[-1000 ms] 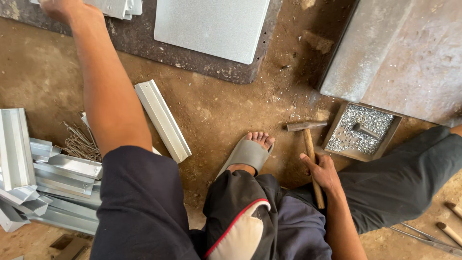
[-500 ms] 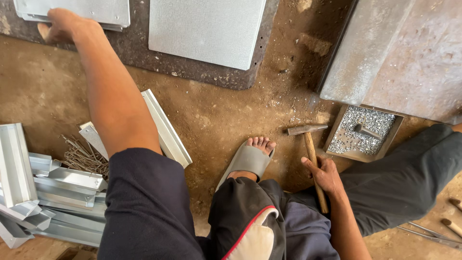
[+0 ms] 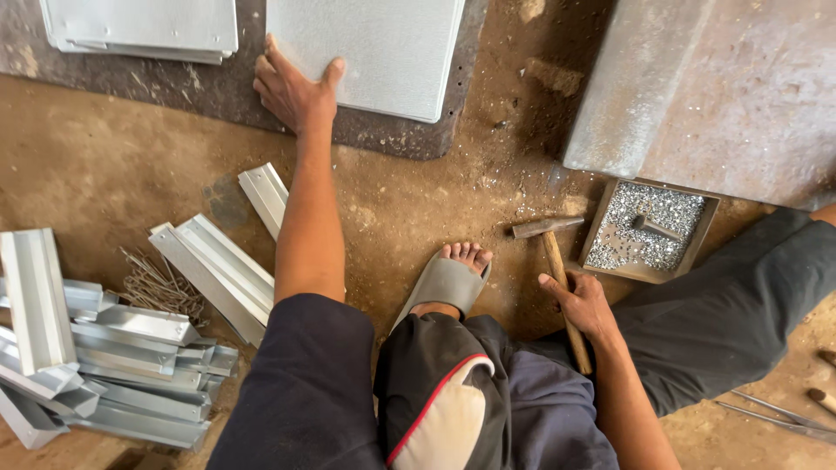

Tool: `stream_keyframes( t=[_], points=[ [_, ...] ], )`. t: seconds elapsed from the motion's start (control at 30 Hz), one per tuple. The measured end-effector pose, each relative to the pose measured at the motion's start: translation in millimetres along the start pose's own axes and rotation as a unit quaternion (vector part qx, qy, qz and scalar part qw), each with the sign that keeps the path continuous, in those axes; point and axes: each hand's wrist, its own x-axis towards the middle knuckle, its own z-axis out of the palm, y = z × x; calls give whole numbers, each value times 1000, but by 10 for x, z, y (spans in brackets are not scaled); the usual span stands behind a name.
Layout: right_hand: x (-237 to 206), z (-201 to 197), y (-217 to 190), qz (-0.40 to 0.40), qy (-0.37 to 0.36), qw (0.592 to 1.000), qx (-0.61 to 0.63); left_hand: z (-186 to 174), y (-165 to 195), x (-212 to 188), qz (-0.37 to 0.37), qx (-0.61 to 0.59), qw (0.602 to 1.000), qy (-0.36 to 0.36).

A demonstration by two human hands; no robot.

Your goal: The person places a white metal panel onto a metal frame and uses a hammer to drive nails into the panel. The person repeats this process with multiple panels, securing them to the frame.

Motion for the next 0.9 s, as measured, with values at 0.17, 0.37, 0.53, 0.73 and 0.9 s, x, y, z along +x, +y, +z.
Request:
stream_keyframes(
  t=[0.17, 0.37, 0.53, 0.73, 0.9],
  points=[
    [-24, 9, 113, -41, 27, 999, 6, -255, 270, -21, -26, 82, 996, 19],
    [20, 18, 201, -132, 74, 988, -29, -774, 255, -546, -63, -110, 992, -6],
    [20, -20, 119, -100, 49, 992, -59, -1279, 303, -940, -95, -480, 813, -315],
    [6, -40, 63, -107, 50, 990, -71, -1447, 864, -1202, -47, -539, 792, -282],
    [84, -23, 168, -121, 44, 991, -24, -1042, 1500, -1444, 143, -655, 656, -346]
  ],
)
